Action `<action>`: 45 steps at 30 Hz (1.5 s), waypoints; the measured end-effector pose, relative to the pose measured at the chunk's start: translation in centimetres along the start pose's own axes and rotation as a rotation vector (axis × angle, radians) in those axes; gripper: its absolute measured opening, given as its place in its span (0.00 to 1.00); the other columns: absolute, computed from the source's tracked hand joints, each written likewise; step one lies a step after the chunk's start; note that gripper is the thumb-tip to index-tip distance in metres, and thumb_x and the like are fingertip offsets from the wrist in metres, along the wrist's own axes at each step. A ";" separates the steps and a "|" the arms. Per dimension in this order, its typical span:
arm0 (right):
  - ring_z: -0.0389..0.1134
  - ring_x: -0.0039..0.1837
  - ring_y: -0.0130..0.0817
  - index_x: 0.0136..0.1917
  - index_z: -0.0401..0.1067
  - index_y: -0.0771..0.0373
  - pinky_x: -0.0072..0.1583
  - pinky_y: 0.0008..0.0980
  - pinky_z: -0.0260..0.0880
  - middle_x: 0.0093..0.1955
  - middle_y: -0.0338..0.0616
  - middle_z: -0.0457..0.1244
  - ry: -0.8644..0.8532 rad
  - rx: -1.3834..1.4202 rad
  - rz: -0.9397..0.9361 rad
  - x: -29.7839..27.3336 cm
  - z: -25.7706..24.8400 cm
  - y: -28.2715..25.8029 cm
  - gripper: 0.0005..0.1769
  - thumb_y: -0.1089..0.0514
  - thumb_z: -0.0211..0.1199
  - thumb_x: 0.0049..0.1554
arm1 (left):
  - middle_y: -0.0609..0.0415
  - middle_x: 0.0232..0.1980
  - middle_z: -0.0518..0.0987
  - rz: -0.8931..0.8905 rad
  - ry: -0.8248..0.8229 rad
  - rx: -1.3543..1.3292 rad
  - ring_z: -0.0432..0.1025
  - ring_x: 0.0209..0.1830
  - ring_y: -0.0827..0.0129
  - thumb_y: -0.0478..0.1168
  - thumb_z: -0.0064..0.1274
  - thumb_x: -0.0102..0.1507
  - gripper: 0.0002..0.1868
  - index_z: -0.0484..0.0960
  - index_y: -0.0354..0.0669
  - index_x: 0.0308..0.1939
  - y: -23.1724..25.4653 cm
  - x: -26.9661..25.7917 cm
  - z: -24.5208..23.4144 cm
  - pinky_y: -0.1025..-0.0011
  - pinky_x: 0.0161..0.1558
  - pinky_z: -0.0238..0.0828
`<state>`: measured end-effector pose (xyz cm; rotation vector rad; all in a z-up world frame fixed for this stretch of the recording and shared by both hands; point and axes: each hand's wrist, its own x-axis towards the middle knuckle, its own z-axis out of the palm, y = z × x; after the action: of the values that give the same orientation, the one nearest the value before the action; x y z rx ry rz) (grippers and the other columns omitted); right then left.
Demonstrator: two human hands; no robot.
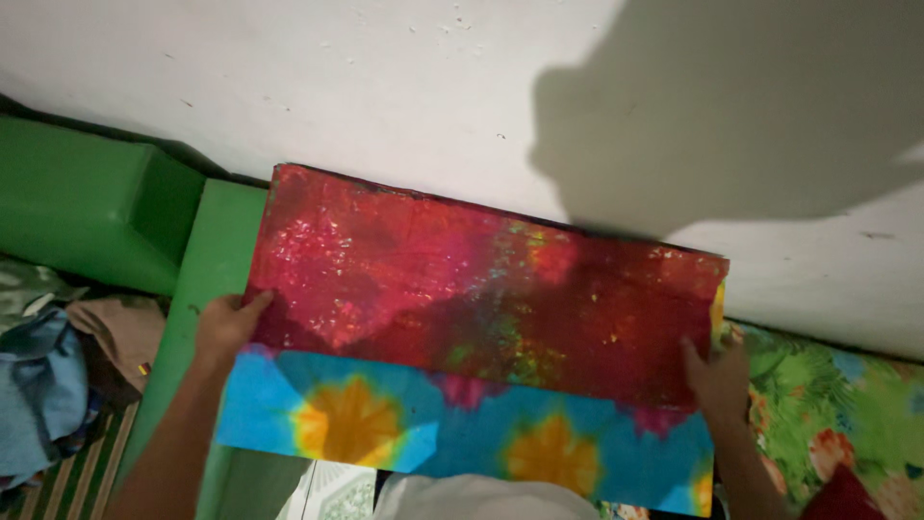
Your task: The person folds a large multicolored tie-dye sheet on a small table, then folds a light green towel and a light blue towel, stacking them on the table. The person handles each item one at a time, smoothing and aligning edges before folding.
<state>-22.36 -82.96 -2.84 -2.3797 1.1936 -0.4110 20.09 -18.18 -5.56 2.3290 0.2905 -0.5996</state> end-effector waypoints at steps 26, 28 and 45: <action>0.69 0.42 0.36 0.52 0.73 0.53 0.44 0.40 0.71 0.42 0.39 0.67 -0.134 0.965 0.785 -5.8 1.5 2.8 0.09 0.62 0.63 0.58 | 0.49 0.56 0.79 -0.106 -0.066 -1.253 0.77 0.54 0.53 0.35 0.47 0.65 0.20 0.72 0.46 0.62 0.2 -4.8 6.8 0.48 0.54 0.79; 0.68 0.41 0.35 0.52 0.73 0.54 0.43 0.40 0.70 0.42 0.39 0.67 -0.114 1.056 0.677 -6.5 0.9 2.4 0.08 0.63 0.64 0.59 | 0.48 0.57 0.78 -0.017 -0.073 -1.248 0.76 0.54 0.53 0.32 0.48 0.65 0.20 0.71 0.44 0.62 1.5 -6.0 5.2 0.49 0.54 0.79; 0.58 0.73 0.67 0.72 0.61 0.78 0.74 0.58 0.56 0.70 0.73 0.59 0.278 -0.190 -0.327 -17.2 -0.6 -8.3 0.39 0.48 0.66 0.59 | 0.27 0.78 0.60 0.679 0.577 0.117 0.53 0.79 0.36 0.49 0.51 0.69 0.40 0.58 0.26 0.77 -0.9 -18.8 8.6 0.47 0.79 0.43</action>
<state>-26.98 -64.81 0.79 -2.7639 0.9891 -0.7865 0.49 -24.15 -2.33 2.4606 -0.2887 0.3997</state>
